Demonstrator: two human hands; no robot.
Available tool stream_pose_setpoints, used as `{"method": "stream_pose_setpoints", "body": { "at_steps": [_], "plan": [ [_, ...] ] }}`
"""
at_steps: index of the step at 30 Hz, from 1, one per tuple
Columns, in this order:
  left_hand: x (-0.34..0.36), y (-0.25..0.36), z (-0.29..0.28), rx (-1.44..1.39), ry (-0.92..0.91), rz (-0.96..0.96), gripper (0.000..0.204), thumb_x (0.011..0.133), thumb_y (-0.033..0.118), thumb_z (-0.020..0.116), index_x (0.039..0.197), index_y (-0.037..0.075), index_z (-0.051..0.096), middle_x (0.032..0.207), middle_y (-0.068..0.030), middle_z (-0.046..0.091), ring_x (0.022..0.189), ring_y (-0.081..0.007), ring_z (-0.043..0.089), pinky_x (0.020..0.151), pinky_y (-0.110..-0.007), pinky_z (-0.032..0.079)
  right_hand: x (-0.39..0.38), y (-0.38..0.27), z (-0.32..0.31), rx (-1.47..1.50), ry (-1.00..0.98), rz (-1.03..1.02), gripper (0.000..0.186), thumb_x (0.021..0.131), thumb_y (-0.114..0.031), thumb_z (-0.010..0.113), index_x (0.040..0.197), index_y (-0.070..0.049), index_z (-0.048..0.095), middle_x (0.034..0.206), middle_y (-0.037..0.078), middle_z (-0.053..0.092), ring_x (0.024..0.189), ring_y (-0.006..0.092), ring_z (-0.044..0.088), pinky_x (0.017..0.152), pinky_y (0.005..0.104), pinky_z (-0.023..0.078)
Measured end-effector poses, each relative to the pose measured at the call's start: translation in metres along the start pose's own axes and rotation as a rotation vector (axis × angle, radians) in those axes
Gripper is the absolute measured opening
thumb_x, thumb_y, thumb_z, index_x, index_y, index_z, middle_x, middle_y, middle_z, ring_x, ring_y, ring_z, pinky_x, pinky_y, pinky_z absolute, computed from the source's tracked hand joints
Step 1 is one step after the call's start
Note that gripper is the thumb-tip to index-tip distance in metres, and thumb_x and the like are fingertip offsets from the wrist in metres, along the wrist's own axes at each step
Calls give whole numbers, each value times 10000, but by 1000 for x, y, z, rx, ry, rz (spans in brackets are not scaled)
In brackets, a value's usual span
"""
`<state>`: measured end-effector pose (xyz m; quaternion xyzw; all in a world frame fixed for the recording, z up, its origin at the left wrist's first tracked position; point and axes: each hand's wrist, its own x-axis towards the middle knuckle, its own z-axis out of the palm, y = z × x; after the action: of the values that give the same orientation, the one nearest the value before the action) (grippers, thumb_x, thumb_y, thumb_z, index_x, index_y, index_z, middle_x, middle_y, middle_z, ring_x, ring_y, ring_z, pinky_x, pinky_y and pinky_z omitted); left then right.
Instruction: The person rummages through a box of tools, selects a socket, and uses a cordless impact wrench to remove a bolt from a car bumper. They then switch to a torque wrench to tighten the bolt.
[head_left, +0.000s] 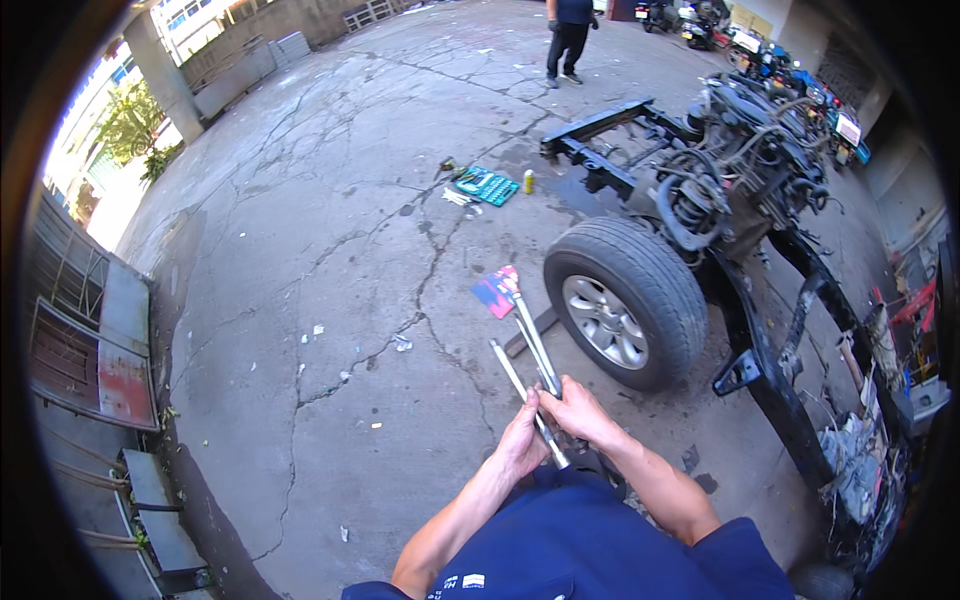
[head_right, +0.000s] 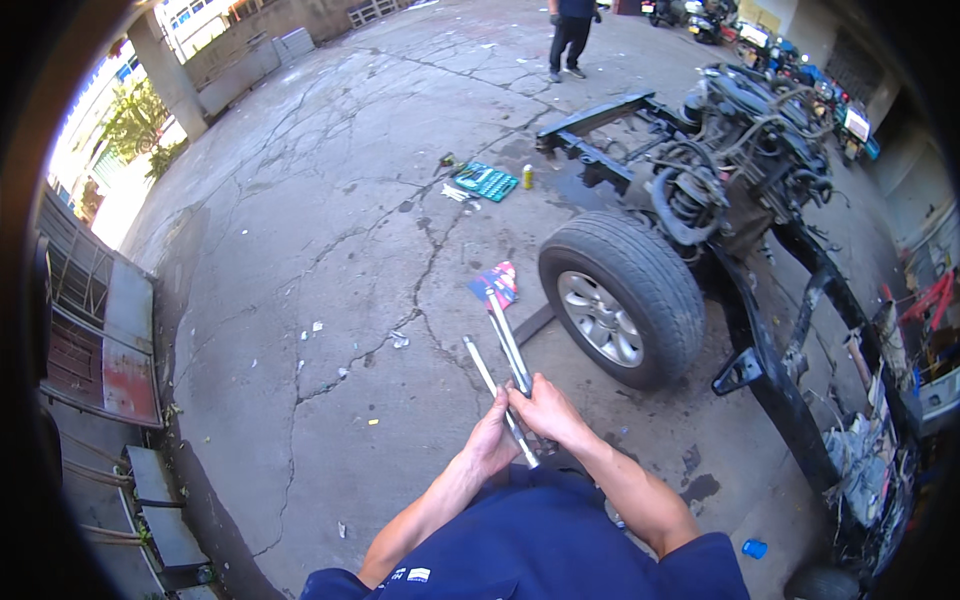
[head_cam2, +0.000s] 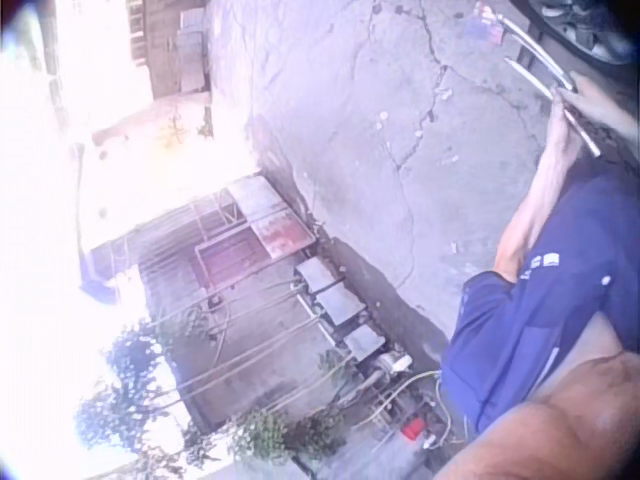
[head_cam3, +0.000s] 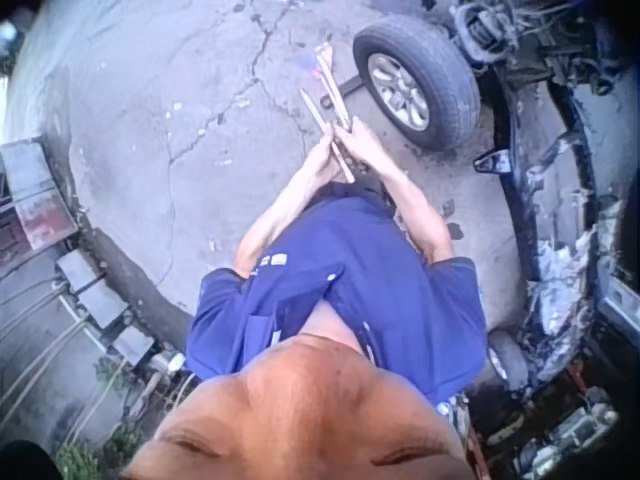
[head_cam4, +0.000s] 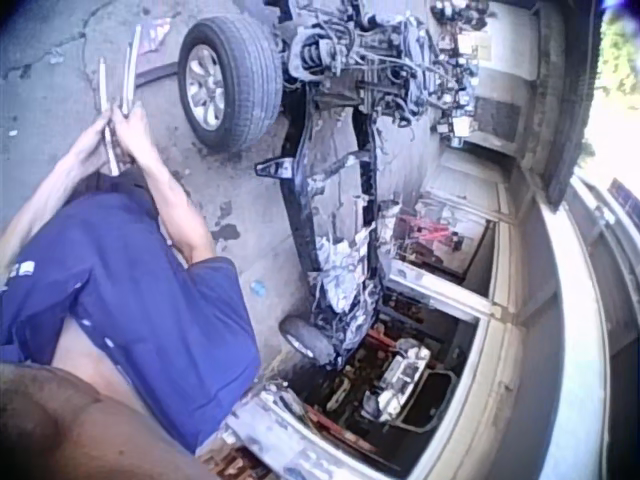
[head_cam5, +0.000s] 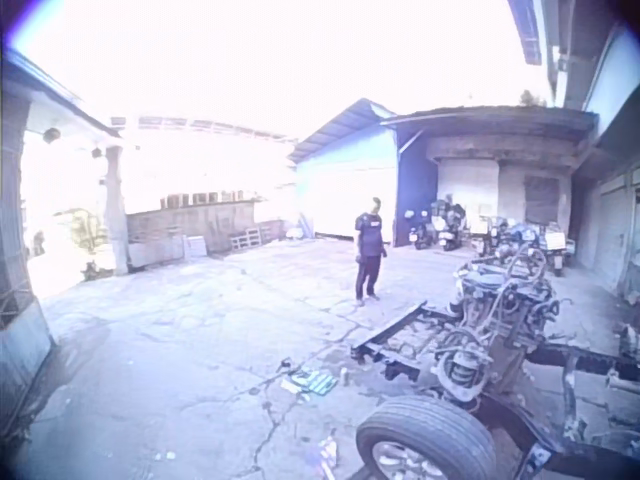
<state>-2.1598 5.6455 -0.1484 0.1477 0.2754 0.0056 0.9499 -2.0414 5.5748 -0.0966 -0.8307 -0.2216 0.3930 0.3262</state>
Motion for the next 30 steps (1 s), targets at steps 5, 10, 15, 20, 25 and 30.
{"method": "stream_pose_setpoints", "body": {
  "at_steps": [5, 10, 15, 20, 25, 30],
  "plan": [
    [11, 97, -45, -169, 76, 68, 692, 965, 636, 425, 1424, 118, 432, 1439, -139, 496, 1324, -363, 482, 1058, -641, 388, 88, -69, 59, -246, -123, -132, 545, 984, -442, 452, 1102, 86, 517, 963, 312, 663, 927, 434, 677, 806, 500, 519],
    [58, 194, -80, -213, 175, 245, 508, 1016, 507, 462, 1386, 164, 515, 1378, -75, 561, 1275, -264, 538, 1059, -503, 452, 192, -127, 88, -146, -249, -327, 540, 996, -422, 382, 1006, 89, 554, 836, 332, 656, 874, 476, 668, 800, 544, 509],
    [110, 308, -99, -211, 214, 341, 470, 1033, 429, 477, 1445, 202, 468, 1394, -75, 543, 1268, -276, 547, 1025, -548, 482, 315, -202, 95, -56, -401, -375, 439, 945, -300, 411, 878, 71, 635, 745, 279, 661, 767, 407, 695, 745, 496, 526],
    [153, 414, -98, -159, 324, 367, 448, 1000, 304, 605, 1398, 141, 480, 1226, -112, 611, 1048, -257, 662, 807, -464, 610, 404, -277, 83, 67, -543, -209, 352, 907, -231, 484, 952, 61, 675, 784, 247, 687, 776, 352, 710, 736, 462, 533],
    [211, 511, -97, -145, 310, 383, 387, 995, 193, 603, 1357, 89, 514, 1225, -115, 628, 1099, -239, 644, 881, -420, 584, 488, -333, 69, -54, -508, -349, 297, 863, -180, 546, 1000, 48, 679, 833, 264, 690, 839, 389, 704, 769, 481, 529],
    [291, 624, -108, 8, 305, 283, 317, 998, 215, 583, 1265, 43, 579, 1259, -129, 638, 1132, -239, 632, 971, -416, 537, 585, -382, 63, -109, -372, -364, 271, 844, -161, 561, 957, 60, 670, 805, 274, 679, 812, 425, 691, 733, 503, 528]
  ]
}}
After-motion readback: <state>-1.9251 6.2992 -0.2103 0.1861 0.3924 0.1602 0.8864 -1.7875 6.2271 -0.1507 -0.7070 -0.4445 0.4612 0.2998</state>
